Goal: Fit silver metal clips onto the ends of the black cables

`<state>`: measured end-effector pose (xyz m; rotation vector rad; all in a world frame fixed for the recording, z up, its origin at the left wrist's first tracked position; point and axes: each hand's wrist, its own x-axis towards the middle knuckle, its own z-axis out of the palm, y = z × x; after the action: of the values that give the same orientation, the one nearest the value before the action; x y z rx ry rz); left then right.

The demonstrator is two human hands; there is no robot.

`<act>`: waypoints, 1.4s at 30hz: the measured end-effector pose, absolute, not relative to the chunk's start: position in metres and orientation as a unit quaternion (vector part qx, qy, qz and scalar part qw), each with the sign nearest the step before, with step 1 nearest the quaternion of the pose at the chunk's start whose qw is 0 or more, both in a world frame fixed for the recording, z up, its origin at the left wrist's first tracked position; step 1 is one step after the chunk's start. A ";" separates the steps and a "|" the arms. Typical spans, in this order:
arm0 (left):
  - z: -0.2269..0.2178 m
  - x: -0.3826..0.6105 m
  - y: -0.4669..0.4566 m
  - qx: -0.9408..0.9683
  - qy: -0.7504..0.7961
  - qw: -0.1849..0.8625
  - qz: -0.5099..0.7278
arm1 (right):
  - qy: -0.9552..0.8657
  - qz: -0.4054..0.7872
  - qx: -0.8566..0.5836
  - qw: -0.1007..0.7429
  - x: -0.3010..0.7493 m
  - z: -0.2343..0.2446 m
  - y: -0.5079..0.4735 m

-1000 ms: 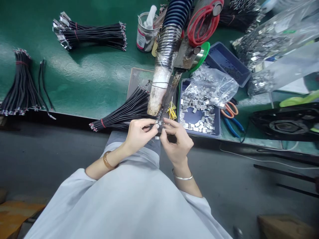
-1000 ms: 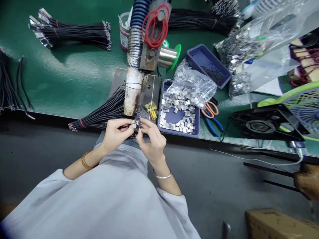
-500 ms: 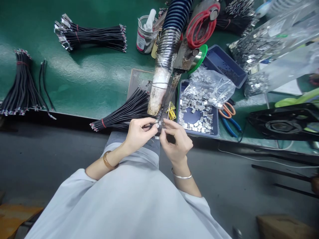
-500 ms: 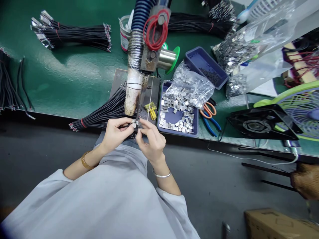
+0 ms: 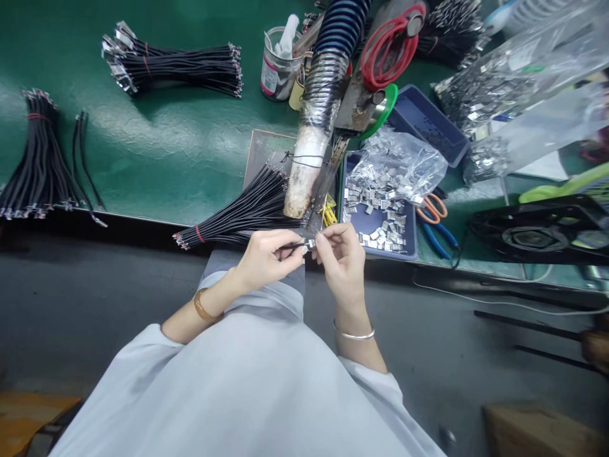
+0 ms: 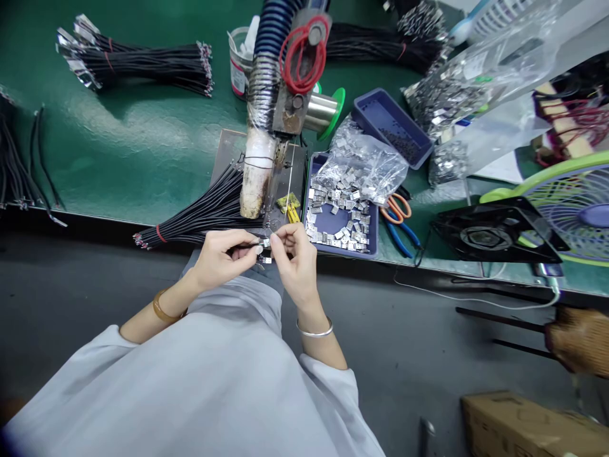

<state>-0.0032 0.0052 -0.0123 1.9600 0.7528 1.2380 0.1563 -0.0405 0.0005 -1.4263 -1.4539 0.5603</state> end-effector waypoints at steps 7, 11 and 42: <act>-0.013 0.002 0.000 0.692 0.353 0.444 0.446 | -0.720 -0.025 -0.546 0.428 0.161 -0.005 -0.047; -0.013 0.004 0.001 0.656 0.383 0.479 0.440 | -0.617 -0.024 -0.598 0.511 0.161 -0.010 -0.054; -0.004 0.014 0.008 0.536 0.421 0.553 0.480 | -0.671 -0.012 -0.555 0.492 0.150 -0.004 -0.040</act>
<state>0.0138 0.0085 -0.0042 1.2675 0.9947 1.1337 0.1503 -0.0398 -0.0044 -1.3463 -1.6293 -0.0296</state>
